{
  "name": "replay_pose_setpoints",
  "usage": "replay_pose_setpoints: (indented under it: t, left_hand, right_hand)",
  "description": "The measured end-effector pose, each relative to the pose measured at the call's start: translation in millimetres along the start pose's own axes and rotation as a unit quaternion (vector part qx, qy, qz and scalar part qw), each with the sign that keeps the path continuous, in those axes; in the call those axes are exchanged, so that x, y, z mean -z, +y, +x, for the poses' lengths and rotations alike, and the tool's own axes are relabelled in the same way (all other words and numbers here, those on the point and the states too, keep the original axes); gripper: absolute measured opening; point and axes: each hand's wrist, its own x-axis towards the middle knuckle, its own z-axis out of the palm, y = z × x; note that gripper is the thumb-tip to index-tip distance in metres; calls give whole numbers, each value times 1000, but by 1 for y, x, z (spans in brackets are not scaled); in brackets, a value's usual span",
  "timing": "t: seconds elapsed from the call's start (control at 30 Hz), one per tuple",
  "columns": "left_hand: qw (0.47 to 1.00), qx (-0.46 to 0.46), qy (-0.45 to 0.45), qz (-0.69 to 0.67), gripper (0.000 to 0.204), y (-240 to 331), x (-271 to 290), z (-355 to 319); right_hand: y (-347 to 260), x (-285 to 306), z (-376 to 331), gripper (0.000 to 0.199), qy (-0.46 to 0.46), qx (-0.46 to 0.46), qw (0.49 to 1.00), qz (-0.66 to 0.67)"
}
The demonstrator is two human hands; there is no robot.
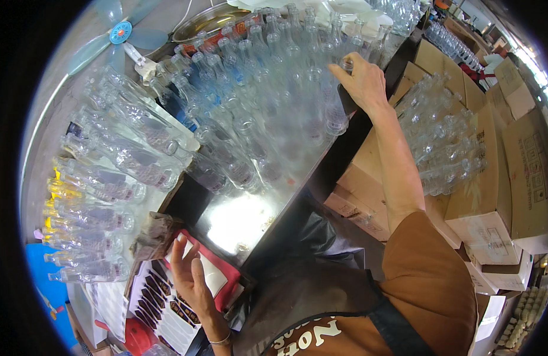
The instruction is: The person repeatedly picks up clear plastic bottles, applies a black label to each bottle, and places the labeled bottles on a nearby surface. The process is performed one at a time in a repetitive sequence.
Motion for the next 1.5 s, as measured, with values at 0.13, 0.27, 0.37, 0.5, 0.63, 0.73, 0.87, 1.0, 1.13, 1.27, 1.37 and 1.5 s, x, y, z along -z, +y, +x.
replay_pose_setpoints:
  t: [0.13,0.27,0.37,0.5,0.63,0.73,0.87,1.0,1.13,1.27,1.37,1.5]
  left_hand:
    - [1000,8,5,11,52,1,1,-4]
    - [1000,18,1,23,52,4,-1,-6]
    - [1000,23,2,18,51,1,-3,-5]
    - [999,30,5,38,51,0,-1,-7]
    - [999,33,9,28,50,-2,1,-7]
    - [999,30,-2,42,51,1,-1,-5]
    - [998,48,6,31,50,-6,-3,-6]
    - [997,55,29,49,50,-2,0,-11]
    - [998,46,22,38,47,-1,2,-11]
    - [998,59,15,21,47,-1,6,-14]
    - [999,51,-3,11,47,-7,13,-15]
    - [999,49,13,-8,48,5,10,-15]
  right_hand:
    - [-5,-1,5,51,-5,-18,1000,-12]
    - [-9,2,6,49,-20,-28,999,-3]
    - [-5,6,3,56,-26,-33,999,28]
    - [9,7,0,63,63,-6,993,98]
    - [31,40,54,54,284,-9,941,184]
    - [97,25,134,49,281,-71,956,49]
    - [167,-7,175,52,94,-132,980,-111]
    - [156,-19,161,50,30,-193,976,-97]
    - [141,-14,143,37,112,-217,967,-76]
    - [121,49,144,40,265,-110,950,-121]
    - [41,118,107,41,380,80,908,-158]
    - [-102,170,14,46,349,290,889,55]
